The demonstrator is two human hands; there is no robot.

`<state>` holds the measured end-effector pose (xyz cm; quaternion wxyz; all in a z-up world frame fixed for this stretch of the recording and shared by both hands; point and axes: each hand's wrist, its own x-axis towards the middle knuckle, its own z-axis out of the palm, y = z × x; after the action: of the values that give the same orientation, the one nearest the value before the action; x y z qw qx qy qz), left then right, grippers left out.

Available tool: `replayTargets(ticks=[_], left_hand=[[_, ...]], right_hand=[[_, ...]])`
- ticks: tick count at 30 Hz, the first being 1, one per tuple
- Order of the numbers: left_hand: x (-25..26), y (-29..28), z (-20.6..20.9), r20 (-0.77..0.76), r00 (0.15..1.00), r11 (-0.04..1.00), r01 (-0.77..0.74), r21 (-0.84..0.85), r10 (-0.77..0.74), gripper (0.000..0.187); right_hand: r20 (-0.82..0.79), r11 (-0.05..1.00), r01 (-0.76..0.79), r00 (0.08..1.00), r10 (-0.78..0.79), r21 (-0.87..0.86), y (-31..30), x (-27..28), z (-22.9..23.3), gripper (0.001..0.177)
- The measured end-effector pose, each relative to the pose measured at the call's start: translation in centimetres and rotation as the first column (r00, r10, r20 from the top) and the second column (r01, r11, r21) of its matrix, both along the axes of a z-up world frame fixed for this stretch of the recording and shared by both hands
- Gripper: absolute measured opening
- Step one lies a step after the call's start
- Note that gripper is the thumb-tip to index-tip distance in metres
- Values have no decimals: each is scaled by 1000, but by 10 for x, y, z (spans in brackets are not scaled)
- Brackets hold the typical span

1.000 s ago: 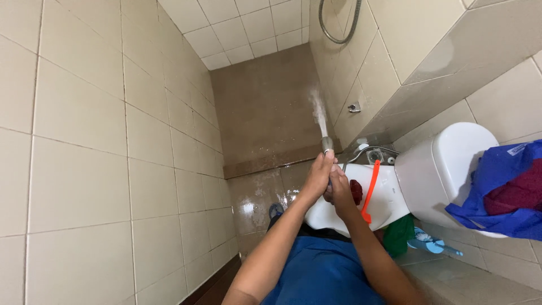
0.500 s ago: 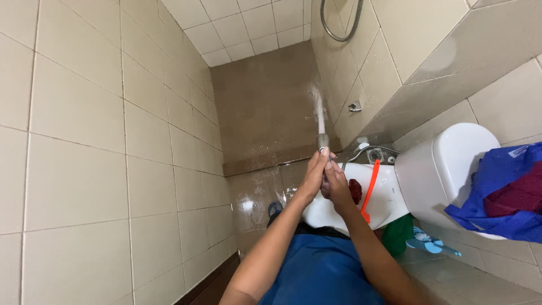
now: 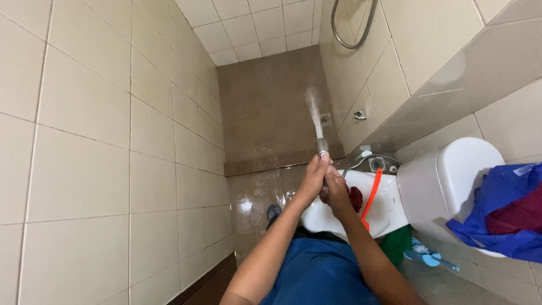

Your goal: The person uses a handheld shower head to rinse the bathroom floor and walls. They move the spray across the tiled floor, around the toilet base, and along the lower wall sections, directing water toward the drain.

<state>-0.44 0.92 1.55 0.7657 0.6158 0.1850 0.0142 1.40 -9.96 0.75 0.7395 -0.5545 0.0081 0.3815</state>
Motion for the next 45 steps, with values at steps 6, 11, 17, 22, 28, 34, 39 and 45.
replayTargets(ticks=[6, 11, 17, 22, 28, 34, 39, 45], left_hand=[[1, 2, 1, -9, 999, 999, -46, -7, 45, 49], [2, 3, -21, 26, 997, 995, -68, 74, 67, 48], [0, 5, 8, -23, 997, 997, -75, 21, 75, 46], [-3, 6, 14, -21, 998, 998, -62, -28, 61, 46], [-5, 4, 9, -52, 995, 997, -81, -3, 80, 48], [-7, 1, 1, -54, 994, 992, -90, 90, 95, 49], [-11, 0, 9, -57, 995, 997, -80, 20, 81, 45], [-14, 0, -10, -29, 993, 986, -113, 119, 117, 49]], right_hand=[[10, 998, -1, 1000, 0, 68, 0, 2, -9, 50], [-26, 1000, -8, 1000, 8, 28, 4, 4, -6, 47], [-54, 998, -22, 998, 25, 60, 5, 4, -4, 45], [-29, 997, -24, 999, 26, 71, 5, 4, -14, 47], [-35, 996, -31, 999, 34, 85, 4, 0, -6, 46], [-28, 999, -34, 999, 35, 42, 2, -2, -6, 47], [-74, 997, -22, 997, 28, 74, 1, -4, -11, 47], [-43, 998, -37, 998, 39, 47, 2, -8, -10, 43]])
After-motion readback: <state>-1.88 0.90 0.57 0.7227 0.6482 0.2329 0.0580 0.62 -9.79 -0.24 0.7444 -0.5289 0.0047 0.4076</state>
